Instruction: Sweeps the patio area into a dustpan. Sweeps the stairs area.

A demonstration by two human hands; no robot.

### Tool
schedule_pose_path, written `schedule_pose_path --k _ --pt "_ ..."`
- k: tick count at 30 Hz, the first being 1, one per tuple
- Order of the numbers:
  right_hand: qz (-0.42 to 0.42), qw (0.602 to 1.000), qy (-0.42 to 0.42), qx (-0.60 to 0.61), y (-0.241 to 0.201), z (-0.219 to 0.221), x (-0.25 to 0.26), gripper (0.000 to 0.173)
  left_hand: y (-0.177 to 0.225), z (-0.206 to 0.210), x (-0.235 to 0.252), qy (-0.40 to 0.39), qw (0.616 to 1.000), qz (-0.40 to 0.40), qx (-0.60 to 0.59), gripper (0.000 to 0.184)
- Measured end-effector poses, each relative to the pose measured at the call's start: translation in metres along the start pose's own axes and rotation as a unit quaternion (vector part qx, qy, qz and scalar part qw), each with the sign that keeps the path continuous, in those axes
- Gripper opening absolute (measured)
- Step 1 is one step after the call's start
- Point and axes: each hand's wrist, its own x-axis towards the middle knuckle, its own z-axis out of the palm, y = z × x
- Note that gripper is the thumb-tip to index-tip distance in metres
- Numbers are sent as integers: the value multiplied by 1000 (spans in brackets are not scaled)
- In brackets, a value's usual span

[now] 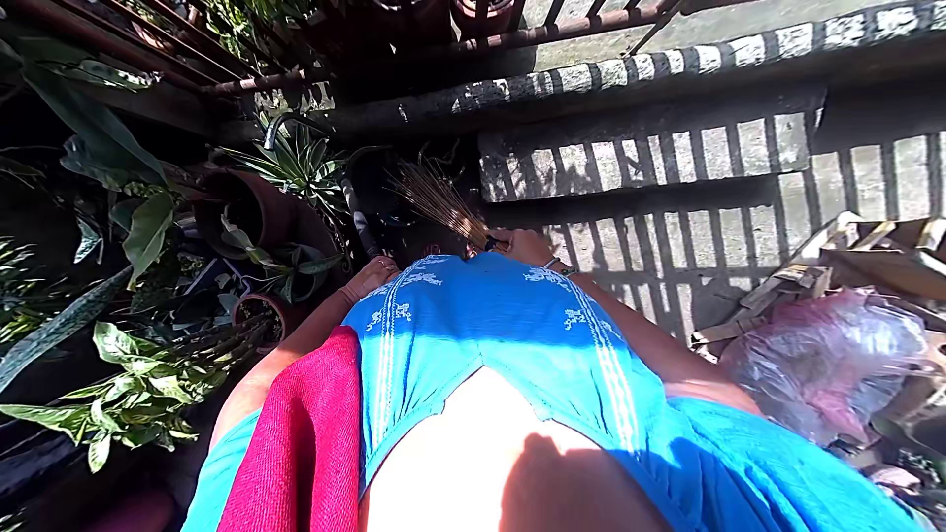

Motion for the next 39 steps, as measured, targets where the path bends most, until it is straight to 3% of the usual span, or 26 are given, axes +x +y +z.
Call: schedule_pose_path --k 4,8,11,16,20,24,29,32,35,39 --pt "3 999 -26 -42 -4 -9 3 41 -3 -3 5 -17 999 9 36 27" --pt "9 994 -31 -100 -11 -20 -19 46 -16 6 8 32 992 68 104 23" --pt "0 992 -34 -118 -9 -17 -29 50 -14 9 12 29 993 64 93 24" --pt "21 988 -67 -137 5 -4 -12 45 3 -1 19 103 983 89 124 20" --pt "12 984 -51 -168 2 -8 -20 45 0 -8 9 94 986 55 128 13" --pt "-9 982 -97 -161 -12 -9 -36 46 10 6 17 69 989 57 115 23" --pt "-4 986 -61 -155 3 -2 -16 47 16 12 22 136 984 28 112 11" --pt "-2 987 -54 -150 -7 -10 -30 47 13 15 16 139 986 7 97 18" --pt "-8 991 -65 -120 -12 -5 -46 43 20 28 22 137 986 13 89 11" --pt "-26 993 -55 -103 1 2 -26 44 26 33 23 181 978 4 108 12"
